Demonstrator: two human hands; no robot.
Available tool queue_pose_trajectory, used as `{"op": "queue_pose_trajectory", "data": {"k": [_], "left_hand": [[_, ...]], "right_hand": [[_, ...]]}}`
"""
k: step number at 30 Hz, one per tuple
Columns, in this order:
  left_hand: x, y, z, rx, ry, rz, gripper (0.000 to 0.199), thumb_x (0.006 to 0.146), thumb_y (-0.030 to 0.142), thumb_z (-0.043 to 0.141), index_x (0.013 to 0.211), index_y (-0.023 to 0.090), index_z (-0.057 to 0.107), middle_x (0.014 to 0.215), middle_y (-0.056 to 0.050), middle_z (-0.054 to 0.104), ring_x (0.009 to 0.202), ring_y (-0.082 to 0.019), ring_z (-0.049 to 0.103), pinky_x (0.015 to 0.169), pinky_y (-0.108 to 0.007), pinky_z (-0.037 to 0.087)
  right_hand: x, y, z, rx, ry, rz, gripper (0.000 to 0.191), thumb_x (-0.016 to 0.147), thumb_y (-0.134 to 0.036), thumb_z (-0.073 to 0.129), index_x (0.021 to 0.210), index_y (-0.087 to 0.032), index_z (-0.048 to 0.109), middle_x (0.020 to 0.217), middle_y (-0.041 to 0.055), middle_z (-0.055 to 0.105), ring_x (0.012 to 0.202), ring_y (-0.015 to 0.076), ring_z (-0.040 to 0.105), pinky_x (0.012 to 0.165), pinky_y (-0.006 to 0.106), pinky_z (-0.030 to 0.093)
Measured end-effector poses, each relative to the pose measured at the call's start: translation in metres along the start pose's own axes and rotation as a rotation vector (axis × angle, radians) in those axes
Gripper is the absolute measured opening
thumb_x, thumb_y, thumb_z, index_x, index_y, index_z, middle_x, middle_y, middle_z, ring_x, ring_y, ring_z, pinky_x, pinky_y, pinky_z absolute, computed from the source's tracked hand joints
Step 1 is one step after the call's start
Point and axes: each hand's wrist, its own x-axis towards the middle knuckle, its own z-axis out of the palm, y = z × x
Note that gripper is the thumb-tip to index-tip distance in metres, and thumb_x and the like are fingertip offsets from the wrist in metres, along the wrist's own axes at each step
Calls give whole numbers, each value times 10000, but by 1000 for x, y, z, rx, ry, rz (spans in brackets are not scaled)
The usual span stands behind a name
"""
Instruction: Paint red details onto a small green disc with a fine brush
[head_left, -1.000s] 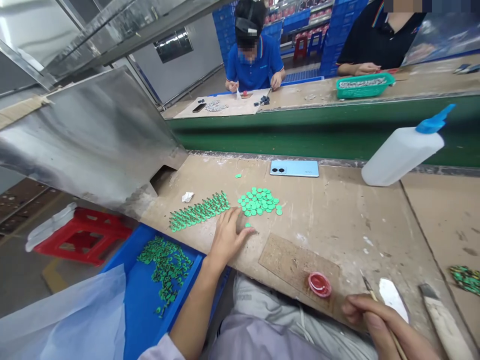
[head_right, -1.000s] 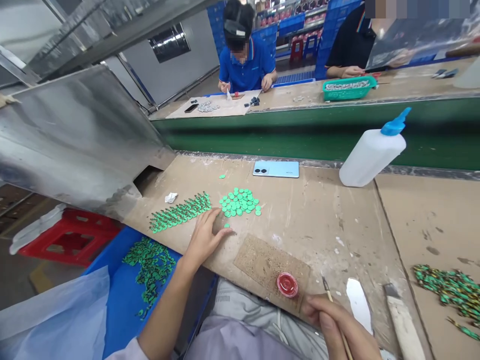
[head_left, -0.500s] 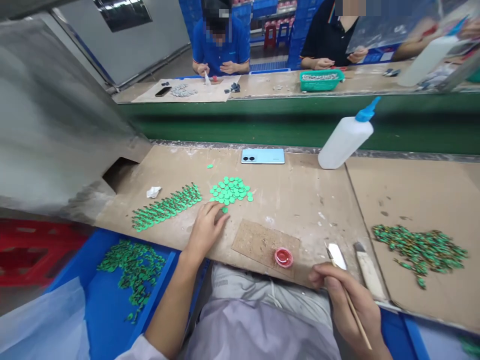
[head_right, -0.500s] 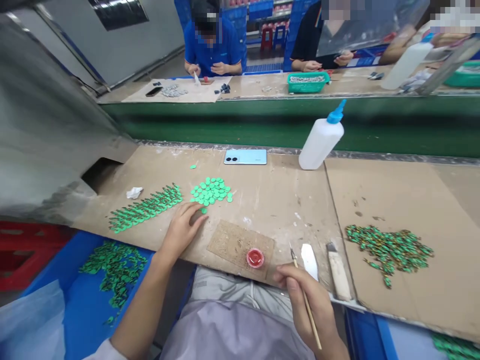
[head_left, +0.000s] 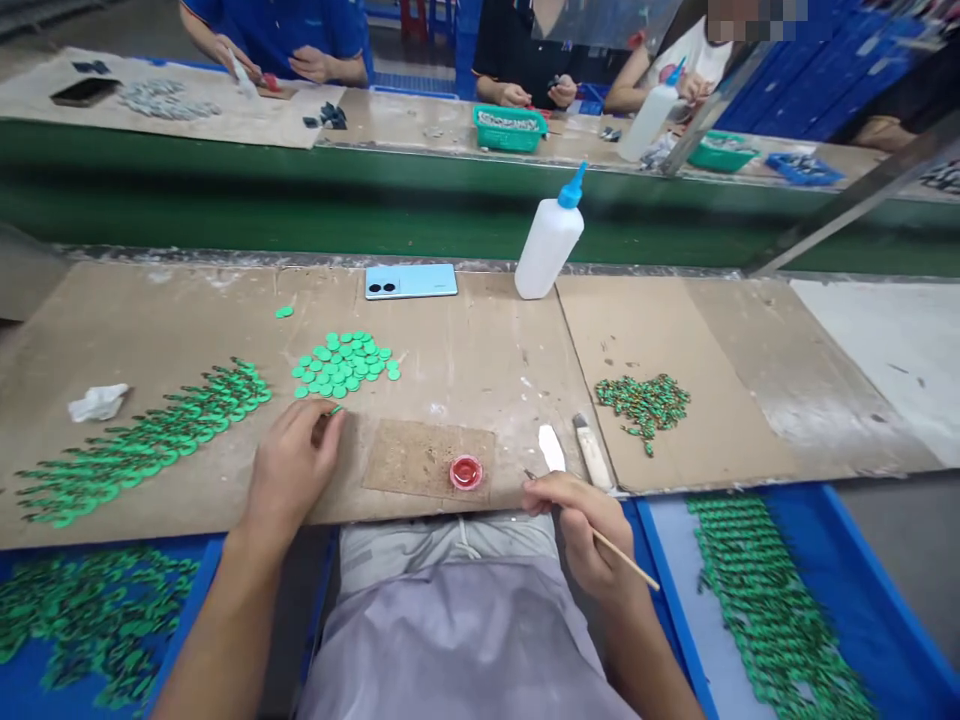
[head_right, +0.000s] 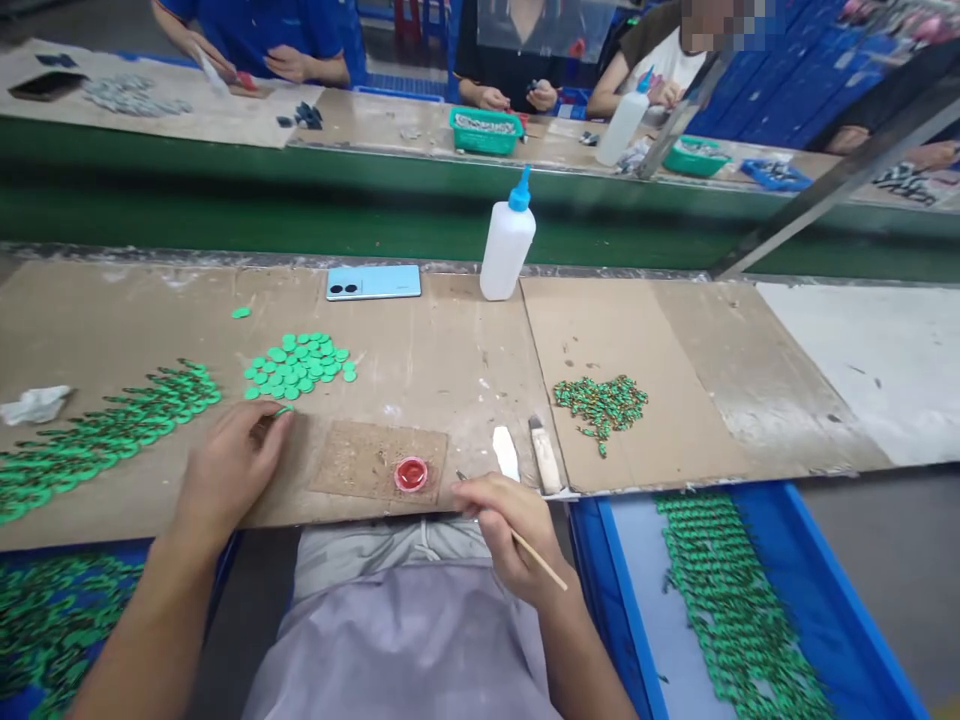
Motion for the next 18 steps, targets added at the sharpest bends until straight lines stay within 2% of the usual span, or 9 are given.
{"op": "queue_pose_trajectory", "data": {"k": [2, 4, 7, 9, 14, 18], "left_hand": [[-11, 18, -2, -220, 28, -189, 202, 868, 389, 698, 880, 187, 706, 861, -78, 777, 697, -213, 708, 698, -339, 570], [-26, 39, -1, -496, -26, -356, 210, 821, 378, 770, 863, 178, 720, 724, -39, 756, 576, -161, 657, 585, -276, 538], [-49, 67, 6, -873, -150, -502, 191, 815, 337, 791, 839, 164, 714, 738, -47, 787, 493, -111, 618, 488, -219, 494], [-63, 80, 10, -1059, -187, -575, 215, 806, 340, 816, 836, 166, 693, 758, -59, 803, 511, -123, 658, 441, -195, 471], [-82, 96, 15, -1242, -337, -642, 265, 829, 373, 839, 858, 156, 689, 763, -76, 815, 533, -142, 708, 431, -184, 502], [-80, 96, 13, -1318, -340, -664, 325, 852, 452, 818, 836, 149, 703, 754, -71, 810, 537, -123, 705, 440, -167, 506]], "right_hand": [[1, -2, 2, 46, 46, 111, 207, 1106, -311, 524, 1249, -293, 673, 914, 21, 763, 782, 169, 735, 702, 276, 607], [5, -3, 6, 59, 55, 168, 157, 1050, -235, 631, 1182, -305, 678, 929, -3, 777, 799, 159, 755, 703, 246, 607], [18, -6, 15, -24, -32, 110, 123, 987, -189, 717, 1054, -291, 732, 948, -11, 802, 837, 162, 772, 762, 242, 607], [28, -5, 20, -80, -73, 70, 113, 992, -186, 707, 1035, -280, 753, 959, -5, 813, 853, 171, 776, 794, 256, 605], [35, -1, 27, -60, -44, 110, 129, 1040, -199, 629, 1038, -272, 736, 898, -10, 781, 800, 153, 741, 735, 245, 582], [34, 2, 27, -61, -35, 115, 144, 1054, -200, 594, 988, -255, 710, 840, -13, 737, 762, 144, 709, 695, 234, 563]]}}
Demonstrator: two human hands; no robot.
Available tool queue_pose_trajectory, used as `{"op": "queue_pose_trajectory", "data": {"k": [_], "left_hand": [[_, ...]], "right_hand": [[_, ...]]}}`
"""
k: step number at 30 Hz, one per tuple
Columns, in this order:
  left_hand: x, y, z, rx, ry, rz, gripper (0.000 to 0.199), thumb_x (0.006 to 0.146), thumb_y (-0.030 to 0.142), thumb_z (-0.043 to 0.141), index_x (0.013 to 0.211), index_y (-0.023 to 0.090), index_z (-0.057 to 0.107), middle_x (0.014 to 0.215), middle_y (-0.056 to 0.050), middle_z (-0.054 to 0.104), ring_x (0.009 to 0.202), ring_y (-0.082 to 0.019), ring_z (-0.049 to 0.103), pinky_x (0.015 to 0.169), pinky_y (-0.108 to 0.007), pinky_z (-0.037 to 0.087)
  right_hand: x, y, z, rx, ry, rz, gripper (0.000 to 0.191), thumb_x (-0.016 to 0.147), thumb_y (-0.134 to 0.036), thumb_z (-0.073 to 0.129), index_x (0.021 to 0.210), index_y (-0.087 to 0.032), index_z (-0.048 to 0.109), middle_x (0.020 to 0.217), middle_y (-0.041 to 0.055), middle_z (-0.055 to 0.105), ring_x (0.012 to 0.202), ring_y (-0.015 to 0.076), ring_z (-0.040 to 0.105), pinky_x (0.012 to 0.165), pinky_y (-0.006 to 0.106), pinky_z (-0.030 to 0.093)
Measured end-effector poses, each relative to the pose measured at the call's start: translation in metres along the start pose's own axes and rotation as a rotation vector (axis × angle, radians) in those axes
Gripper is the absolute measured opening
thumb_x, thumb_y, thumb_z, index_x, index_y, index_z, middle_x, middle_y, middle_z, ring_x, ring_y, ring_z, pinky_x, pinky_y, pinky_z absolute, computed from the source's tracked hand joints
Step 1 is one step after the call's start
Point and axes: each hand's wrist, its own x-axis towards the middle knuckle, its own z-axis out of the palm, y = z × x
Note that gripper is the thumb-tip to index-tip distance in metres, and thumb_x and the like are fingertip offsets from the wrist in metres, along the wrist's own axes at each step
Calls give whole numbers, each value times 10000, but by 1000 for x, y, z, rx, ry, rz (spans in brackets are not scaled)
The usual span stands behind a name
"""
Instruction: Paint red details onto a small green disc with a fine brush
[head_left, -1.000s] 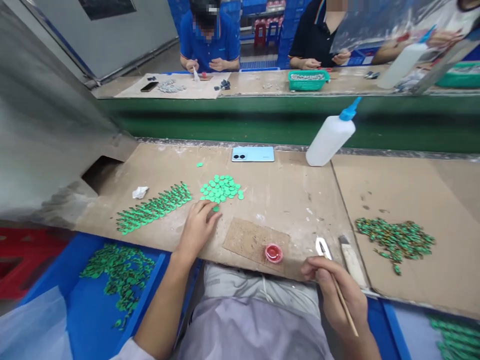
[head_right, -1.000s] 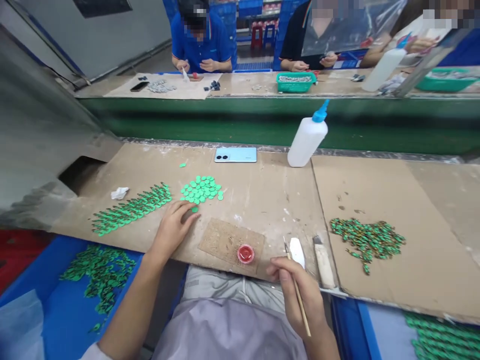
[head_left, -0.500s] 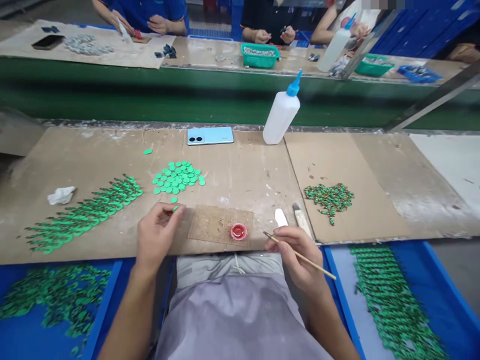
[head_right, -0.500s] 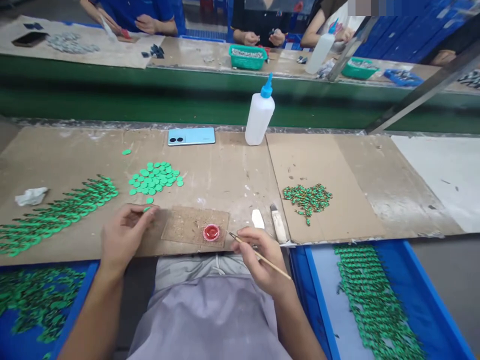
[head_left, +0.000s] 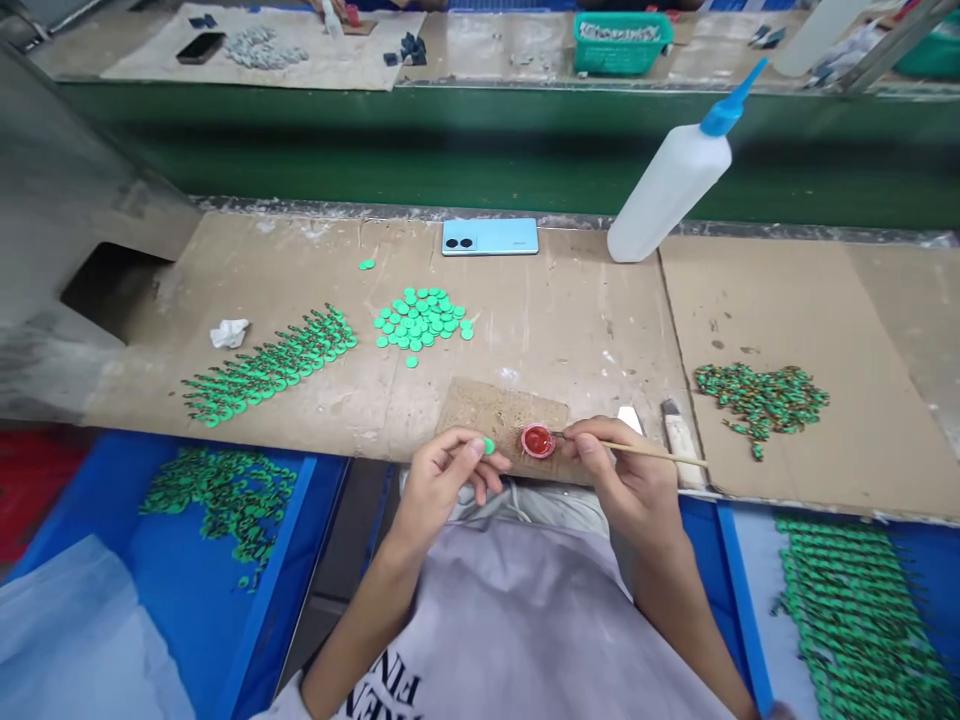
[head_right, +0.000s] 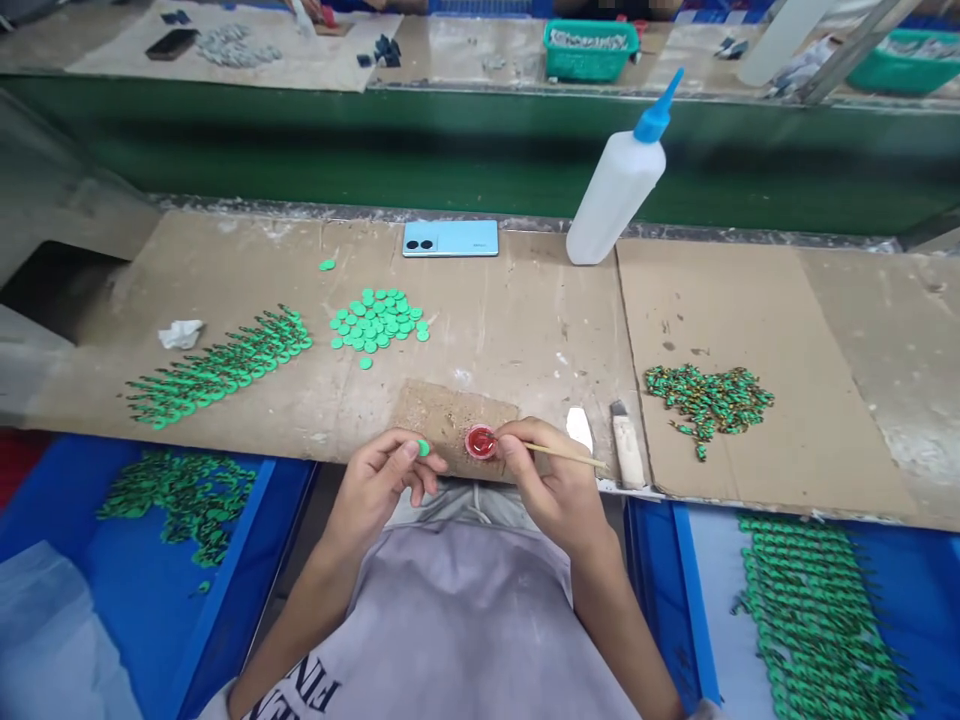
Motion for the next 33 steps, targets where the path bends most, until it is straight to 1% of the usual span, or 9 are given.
{"op": "queue_pose_trajectory", "data": {"k": [3, 5, 8, 11, 14, 19, 24, 29, 33], "left_hand": [[3, 3, -2, -66, 4, -36, 345, 796, 451, 860, 763, 147, 702, 674, -41, 780, 466, -102, 656, 392, -154, 464], [4, 5, -3, -95, 12, -62, 346, 756, 439, 884, 729, 148, 700, 625, -24, 757, 426, -94, 625, 363, -151, 433], [4, 6, -4, -87, 26, -72, 335, 732, 432, 895, 747, 147, 721, 601, -19, 741, 416, -95, 613, 356, -157, 417], [4, 5, -4, -50, 29, -81, 332, 748, 426, 887, 877, 142, 772, 629, -32, 755, 446, -110, 635, 388, -179, 453], [4, 1, -5, -13, 24, -56, 365, 788, 431, 868, 987, 135, 791, 704, -63, 788, 513, -134, 685, 449, -208, 522], [1, -5, -10, 2, -31, -18, 417, 793, 409, 890, 1095, 139, 789, 812, -91, 824, 616, -164, 750, 543, -237, 597], [-3, -3, -8, 1, -31, -22, 390, 768, 400, 915, 1037, 149, 786, 788, -85, 836, 625, -191, 777, 550, -251, 623], [-8, 1, -4, 16, -4, 8, 343, 721, 370, 949, 916, 150, 773, 732, -74, 829, 597, -188, 774, 536, -238, 626], [-9, 1, -5, 44, 1, 21, 323, 761, 369, 921, 961, 150, 791, 803, -92, 845, 632, -188, 789, 564, -236, 644]], "right_hand": [[-1, 2, -1, -22, 13, 9, 149, 1060, -218, 583, 963, -244, 693, 831, -5, 725, 764, 150, 708, 704, 241, 566], [-1, 4, -2, -28, 15, 21, 114, 1060, -238, 588, 993, -241, 681, 842, 0, 726, 750, 153, 712, 689, 244, 570], [1, 4, -3, -37, -26, -4, 80, 1057, -274, 607, 1018, -237, 667, 835, 7, 734, 716, 160, 719, 641, 246, 574], [7, 4, -1, -81, -78, -53, 163, 1068, -297, 585, 946, -233, 672, 801, 18, 743, 705, 170, 726, 631, 258, 581], [12, 5, 2, -120, -72, -37, 227, 1071, -336, 558, 908, -229, 675, 776, 38, 745, 684, 192, 723, 619, 287, 585], [14, 10, 7, -176, -85, -17, 232, 1049, -327, 558, 879, -228, 681, 760, 44, 745, 658, 199, 714, 586, 291, 563], [16, 11, 12, -220, -100, -42, 263, 1052, -299, 543, 847, -225, 692, 767, 44, 746, 636, 187, 701, 563, 281, 532], [17, 12, 13, -260, -95, -51, 319, 1069, -345, 517, 820, -227, 677, 756, 51, 743, 634, 188, 699, 561, 287, 521], [16, 12, 13, -257, -93, -26, 296, 1055, -345, 529, 817, -232, 664, 764, 58, 748, 642, 204, 705, 570, 303, 530]]}}
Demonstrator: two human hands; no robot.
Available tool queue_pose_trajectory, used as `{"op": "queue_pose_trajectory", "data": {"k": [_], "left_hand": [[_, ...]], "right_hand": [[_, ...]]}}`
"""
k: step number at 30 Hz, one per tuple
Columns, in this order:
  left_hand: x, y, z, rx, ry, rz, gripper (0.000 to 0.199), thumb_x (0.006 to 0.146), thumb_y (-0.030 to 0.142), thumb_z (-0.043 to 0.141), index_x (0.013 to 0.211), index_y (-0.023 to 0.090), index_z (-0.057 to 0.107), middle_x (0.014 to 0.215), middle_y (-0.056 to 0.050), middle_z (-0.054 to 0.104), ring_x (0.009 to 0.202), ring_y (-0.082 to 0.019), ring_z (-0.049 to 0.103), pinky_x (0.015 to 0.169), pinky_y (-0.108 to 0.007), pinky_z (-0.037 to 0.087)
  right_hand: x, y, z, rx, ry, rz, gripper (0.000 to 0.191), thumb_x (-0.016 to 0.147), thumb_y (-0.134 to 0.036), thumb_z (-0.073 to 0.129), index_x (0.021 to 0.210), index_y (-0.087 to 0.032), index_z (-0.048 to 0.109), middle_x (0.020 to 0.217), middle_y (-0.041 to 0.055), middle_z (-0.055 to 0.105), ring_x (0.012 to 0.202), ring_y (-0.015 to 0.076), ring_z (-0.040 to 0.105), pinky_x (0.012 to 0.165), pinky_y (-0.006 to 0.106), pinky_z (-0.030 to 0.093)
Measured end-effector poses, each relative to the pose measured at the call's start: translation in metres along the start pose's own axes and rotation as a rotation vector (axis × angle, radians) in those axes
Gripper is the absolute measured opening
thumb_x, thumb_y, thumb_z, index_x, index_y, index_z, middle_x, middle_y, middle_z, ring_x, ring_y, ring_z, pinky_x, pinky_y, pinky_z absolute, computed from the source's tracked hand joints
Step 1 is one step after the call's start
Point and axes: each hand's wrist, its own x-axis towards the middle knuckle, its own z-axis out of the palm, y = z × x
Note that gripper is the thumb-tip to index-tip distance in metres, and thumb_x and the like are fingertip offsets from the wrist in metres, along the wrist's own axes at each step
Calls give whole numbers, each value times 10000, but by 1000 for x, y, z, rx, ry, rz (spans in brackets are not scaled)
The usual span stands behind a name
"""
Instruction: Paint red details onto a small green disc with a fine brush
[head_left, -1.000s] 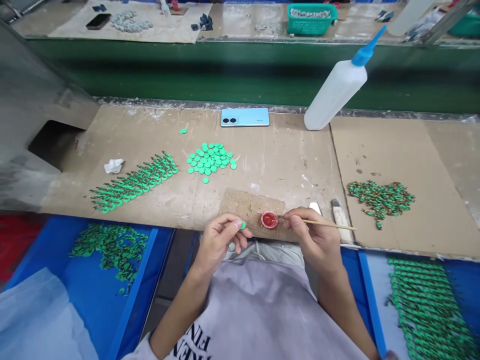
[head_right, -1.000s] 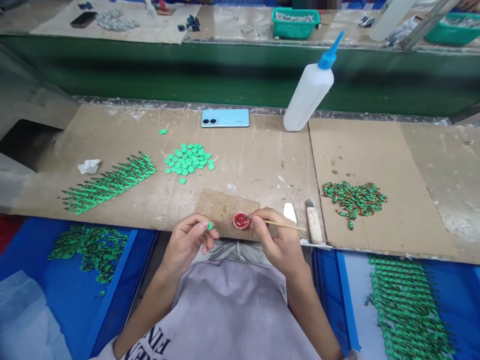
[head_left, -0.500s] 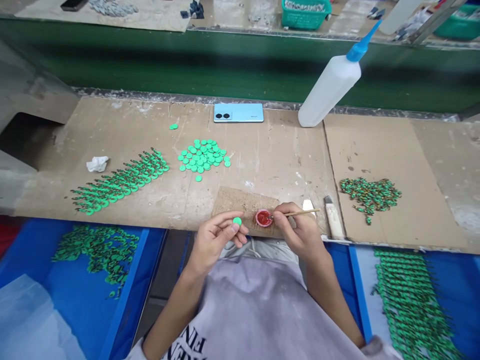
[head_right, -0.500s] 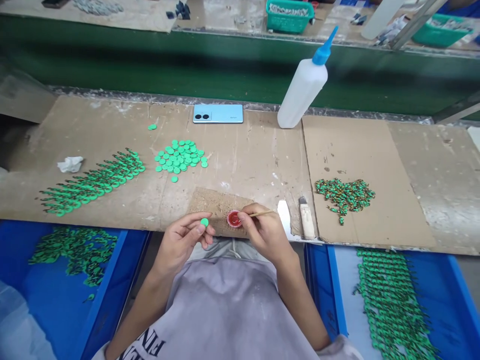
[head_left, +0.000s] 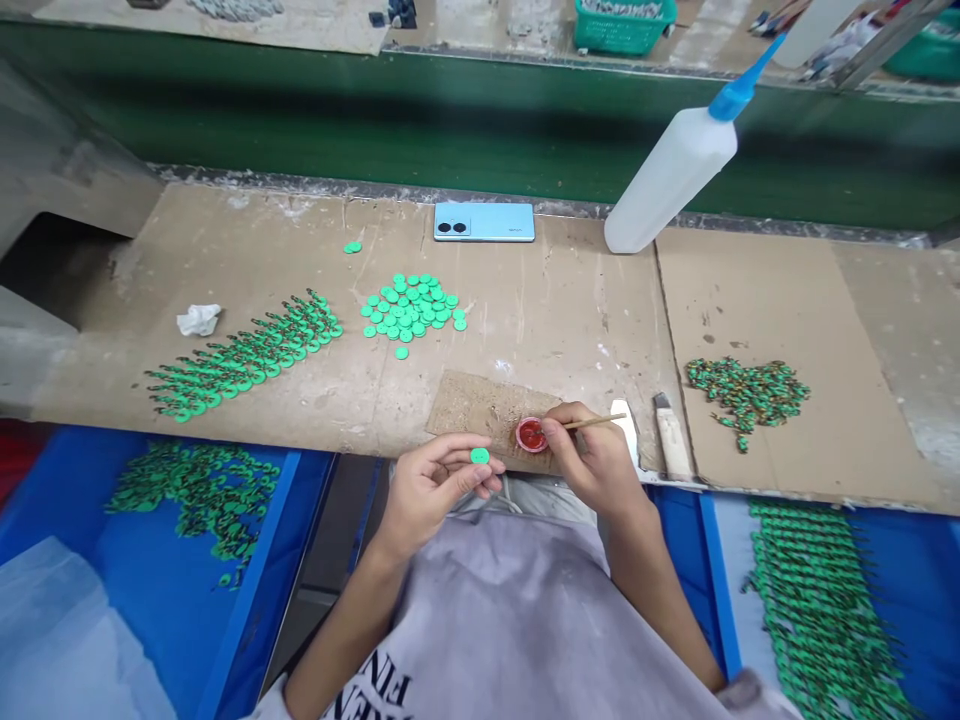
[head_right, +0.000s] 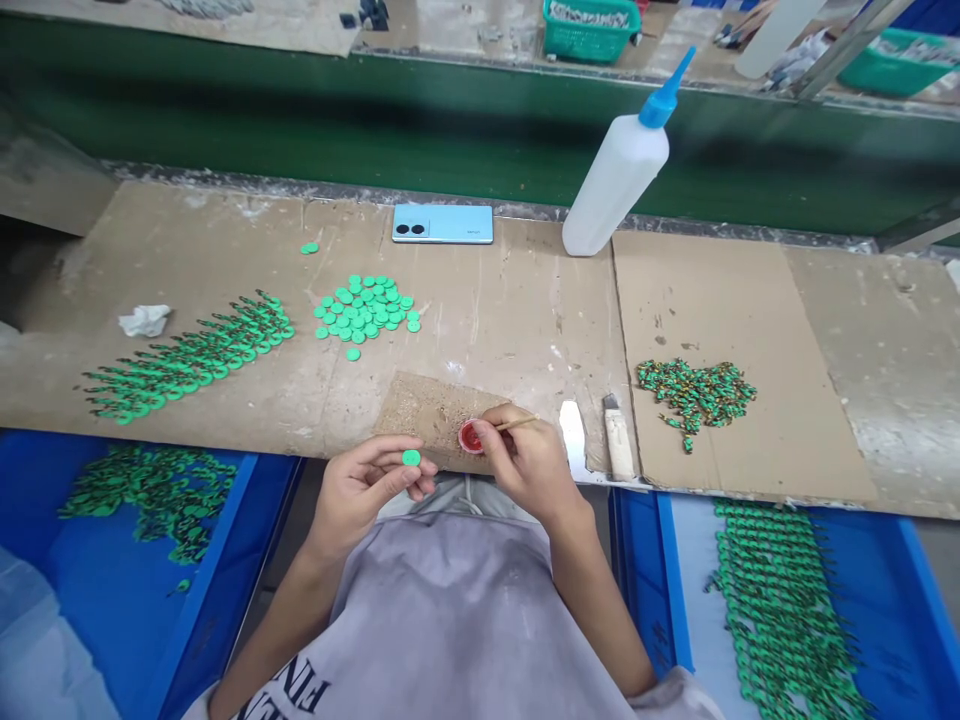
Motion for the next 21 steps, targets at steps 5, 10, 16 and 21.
{"op": "queue_pose_trajectory", "data": {"k": [5, 10, 16, 21], "left_hand": [[0, -3, 0, 14, -22, -30, 356, 781, 355, 903, 1044, 144, 788, 844, -109, 849, 626, -203, 794, 552, -259, 655], [0, -4, -1, 25, -30, -28, 371, 786, 378, 896, 1048, 138, 790, 833, -112, 847, 659, -223, 806, 582, -281, 669], [0, -5, -1, 25, -33, -25, 326, 775, 333, 906, 1029, 159, 798, 826, -89, 847, 671, -200, 804, 593, -248, 656], [0, -6, -1, 58, -14, -7, 331, 801, 366, 882, 1042, 156, 795, 823, -90, 841, 695, -208, 805, 625, -272, 662]], "right_hand": [[0, 1, 0, 8, 2, -16, 277, 1045, -307, 535, 801, -237, 648, 768, 48, 747, 636, 197, 705, 557, 292, 524], [0, 1, 1, 12, -12, 21, 325, 1058, -368, 526, 789, -237, 652, 764, 53, 739, 637, 199, 698, 571, 297, 533], [1, -2, 1, 9, -18, 7, 363, 1068, -360, 517, 742, -238, 621, 765, 53, 740, 642, 192, 702, 573, 291, 529], [2, -4, 0, 25, -32, 31, 386, 1065, -401, 524, 726, -240, 615, 755, 58, 734, 635, 196, 694, 572, 298, 532]]}}
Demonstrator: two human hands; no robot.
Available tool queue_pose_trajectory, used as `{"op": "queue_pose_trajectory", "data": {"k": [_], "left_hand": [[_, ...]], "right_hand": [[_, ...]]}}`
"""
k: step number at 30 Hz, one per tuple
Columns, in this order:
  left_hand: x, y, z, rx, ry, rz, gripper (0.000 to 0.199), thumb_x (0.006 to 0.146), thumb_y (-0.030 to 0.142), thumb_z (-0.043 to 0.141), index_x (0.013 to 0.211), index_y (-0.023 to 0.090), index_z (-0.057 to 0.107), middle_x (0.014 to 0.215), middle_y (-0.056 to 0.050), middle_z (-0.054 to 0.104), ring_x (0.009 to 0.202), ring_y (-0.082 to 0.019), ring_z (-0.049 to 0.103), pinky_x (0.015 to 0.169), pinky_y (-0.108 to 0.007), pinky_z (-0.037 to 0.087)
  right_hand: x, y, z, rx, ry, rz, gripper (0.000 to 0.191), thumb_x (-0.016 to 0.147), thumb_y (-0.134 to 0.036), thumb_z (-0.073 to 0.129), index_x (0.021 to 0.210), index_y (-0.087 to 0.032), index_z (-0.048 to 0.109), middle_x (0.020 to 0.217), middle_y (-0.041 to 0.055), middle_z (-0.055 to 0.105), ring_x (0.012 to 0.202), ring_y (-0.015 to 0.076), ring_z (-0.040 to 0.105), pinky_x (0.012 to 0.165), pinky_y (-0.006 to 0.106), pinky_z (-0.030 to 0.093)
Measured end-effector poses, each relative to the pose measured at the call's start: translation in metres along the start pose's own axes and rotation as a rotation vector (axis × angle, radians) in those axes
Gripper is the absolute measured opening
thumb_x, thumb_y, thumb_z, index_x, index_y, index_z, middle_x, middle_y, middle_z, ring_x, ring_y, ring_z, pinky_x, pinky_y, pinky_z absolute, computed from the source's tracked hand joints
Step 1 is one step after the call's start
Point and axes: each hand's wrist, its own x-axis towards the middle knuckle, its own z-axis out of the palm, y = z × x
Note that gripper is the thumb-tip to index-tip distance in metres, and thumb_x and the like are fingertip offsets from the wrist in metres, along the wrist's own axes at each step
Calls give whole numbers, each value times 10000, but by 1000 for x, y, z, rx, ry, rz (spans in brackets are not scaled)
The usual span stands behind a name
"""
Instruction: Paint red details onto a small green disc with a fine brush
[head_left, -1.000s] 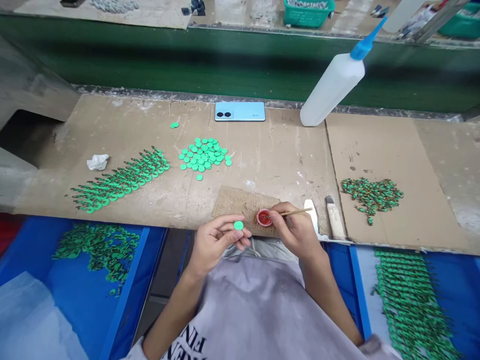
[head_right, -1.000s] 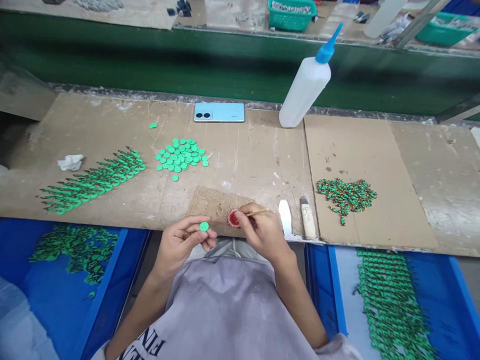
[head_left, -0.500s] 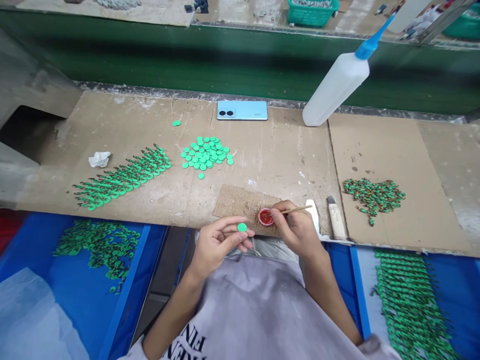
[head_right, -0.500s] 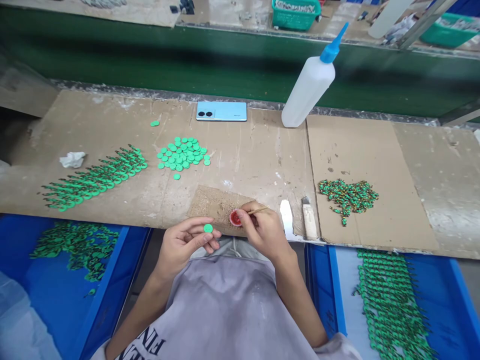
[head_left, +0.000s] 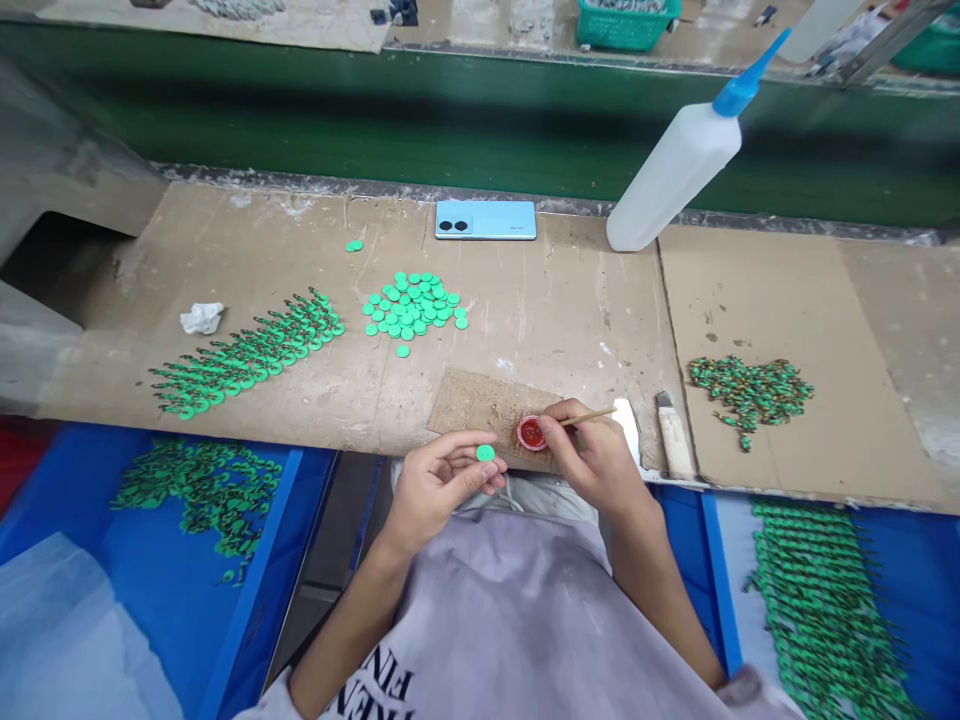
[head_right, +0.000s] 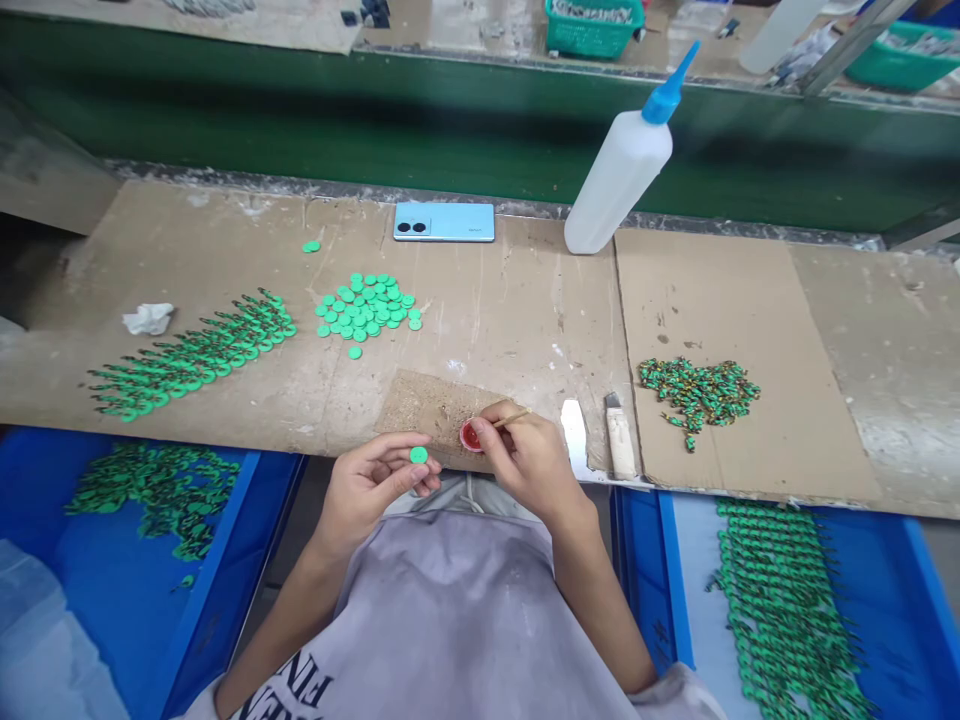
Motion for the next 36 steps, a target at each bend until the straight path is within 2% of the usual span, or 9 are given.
{"op": "queue_pose_trajectory", "data": {"k": [5, 10, 16, 19, 24, 29, 32, 36], "left_hand": [[1, -2, 0, 13, -3, -30, 361, 764, 359, 906, 1038, 155, 791, 828, -94, 840, 706, -229, 810, 629, -292, 666], [2, 0, 4, -25, 3, -27, 330, 753, 346, 914, 992, 159, 782, 807, -86, 840, 674, -219, 806, 594, -271, 653], [1, 4, 10, -80, 21, -61, 364, 668, 319, 968, 863, 180, 694, 740, -60, 830, 604, -224, 796, 488, -240, 614], [-1, 4, 14, -60, 17, -59, 381, 653, 328, 977, 841, 187, 676, 752, -59, 832, 631, -226, 802, 521, -248, 633], [-5, 6, 16, 47, -26, -29, 294, 747, 368, 919, 912, 195, 749, 827, -67, 846, 741, -241, 826, 626, -284, 687], [-11, 10, 15, 211, -88, 102, 216, 859, 262, 818, 1065, 200, 801, 925, -56, 861, 810, -225, 838, 716, -280, 704], [-13, 12, 14, 245, -104, 164, 239, 866, 193, 796, 1104, 209, 811, 912, -38, 862, 753, -190, 833, 697, -238, 694], [-13, 11, 14, 255, -94, 164, 198, 828, 169, 826, 1024, 198, 820, 846, -29, 857, 692, -183, 824, 649, -216, 683]], "right_hand": [[-3, -1, -3, 51, 57, 3, 286, 1061, -368, 534, 836, -232, 647, 750, 38, 720, 620, 185, 674, 550, 287, 524], [-11, 3, -3, 154, 149, 10, 192, 1072, -320, 542, 939, -237, 651, 830, 28, 724, 710, 182, 695, 644, 288, 564], [-23, 8, 0, 418, 216, 5, 123, 1063, -336, 573, 1057, -256, 666, 870, 39, 709, 718, 198, 683, 597, 312, 547], [-27, 2, -2, 470, 179, -40, 154, 1068, -336, 561, 1049, -263, 696, 838, 43, 701, 756, 218, 687, 638, 345, 553], [-29, -19, -10, 433, 33, -182, 210, 1092, -306, 521, 1077, -273, 728, 832, 34, 736, 726, 205, 692, 679, 360, 564], [-27, -33, -11, 319, -17, -303, 189, 1086, -244, 495, 1051, -222, 680, 801, 40, 730, 655, 183, 666, 614, 319, 547], [-27, -35, -10, 303, -24, -312, 177, 1080, -213, 486, 1038, -213, 658, 799, 41, 726, 650, 177, 660, 607, 311, 541], [-27, -37, -10, 327, -41, -315, 175, 1079, -211, 484, 1042, -213, 656, 797, 40, 723, 653, 177, 666, 594, 306, 539]]}}
